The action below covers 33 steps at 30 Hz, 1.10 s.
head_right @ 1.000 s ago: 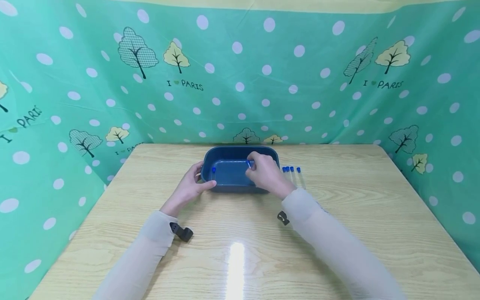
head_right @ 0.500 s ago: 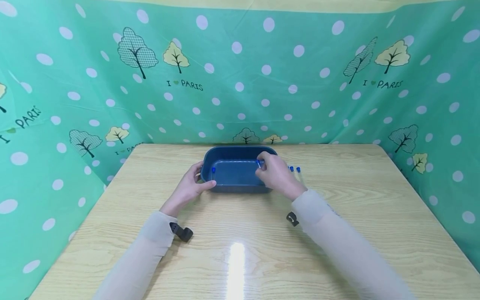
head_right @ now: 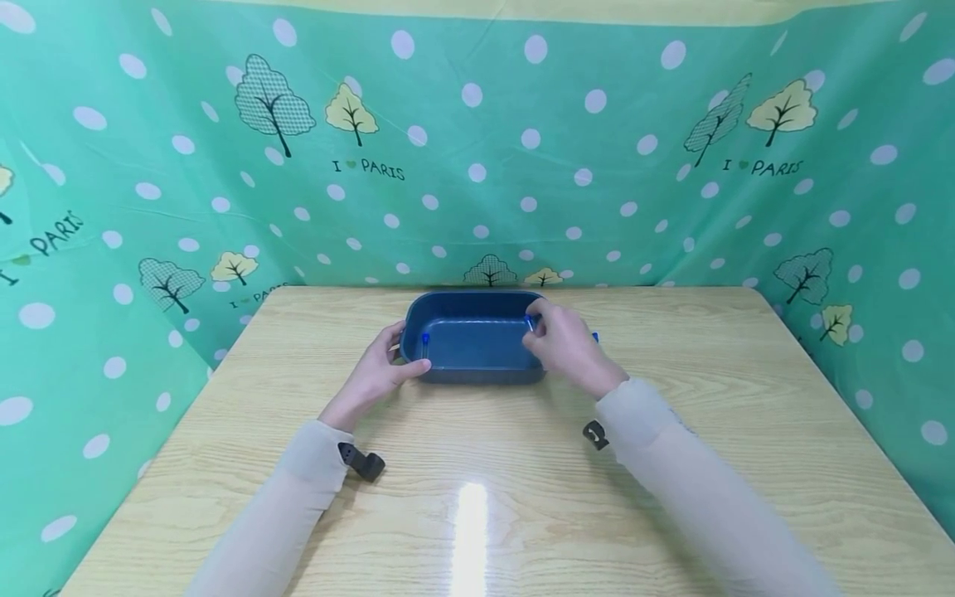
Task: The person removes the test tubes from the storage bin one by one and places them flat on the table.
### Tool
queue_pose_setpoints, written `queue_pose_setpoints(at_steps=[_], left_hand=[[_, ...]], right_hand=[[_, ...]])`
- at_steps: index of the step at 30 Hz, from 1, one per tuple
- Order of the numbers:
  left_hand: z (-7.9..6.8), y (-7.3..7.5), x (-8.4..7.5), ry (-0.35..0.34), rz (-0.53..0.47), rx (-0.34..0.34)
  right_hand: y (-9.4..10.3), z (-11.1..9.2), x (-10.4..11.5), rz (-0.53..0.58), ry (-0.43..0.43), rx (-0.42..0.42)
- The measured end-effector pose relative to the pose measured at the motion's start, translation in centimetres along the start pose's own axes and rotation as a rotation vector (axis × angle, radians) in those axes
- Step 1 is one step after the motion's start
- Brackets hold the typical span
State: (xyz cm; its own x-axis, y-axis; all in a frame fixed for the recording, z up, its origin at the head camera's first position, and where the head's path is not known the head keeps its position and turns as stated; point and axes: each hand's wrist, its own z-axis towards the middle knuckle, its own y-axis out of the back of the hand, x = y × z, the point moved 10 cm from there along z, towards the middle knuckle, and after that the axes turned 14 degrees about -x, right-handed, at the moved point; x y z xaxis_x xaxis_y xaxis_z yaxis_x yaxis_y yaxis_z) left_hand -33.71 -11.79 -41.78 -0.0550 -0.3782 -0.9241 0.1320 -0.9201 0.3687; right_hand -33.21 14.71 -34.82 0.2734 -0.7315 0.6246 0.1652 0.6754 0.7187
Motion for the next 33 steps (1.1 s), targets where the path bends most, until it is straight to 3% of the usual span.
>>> queue_pose_setpoints(at_steps=[20, 33], left_hand=[[-0.2, -0.1, -0.2, -0.013, -0.008, 0.004], [0.0, 0.0, 0.0, -0.012, -0.014, -0.004]], right_hand=[[2.3, 0.1, -3.2, -0.075, -0.027, -0.04], [2.7, 0.1, -5.8, -0.07, -0.078, -0.033]])
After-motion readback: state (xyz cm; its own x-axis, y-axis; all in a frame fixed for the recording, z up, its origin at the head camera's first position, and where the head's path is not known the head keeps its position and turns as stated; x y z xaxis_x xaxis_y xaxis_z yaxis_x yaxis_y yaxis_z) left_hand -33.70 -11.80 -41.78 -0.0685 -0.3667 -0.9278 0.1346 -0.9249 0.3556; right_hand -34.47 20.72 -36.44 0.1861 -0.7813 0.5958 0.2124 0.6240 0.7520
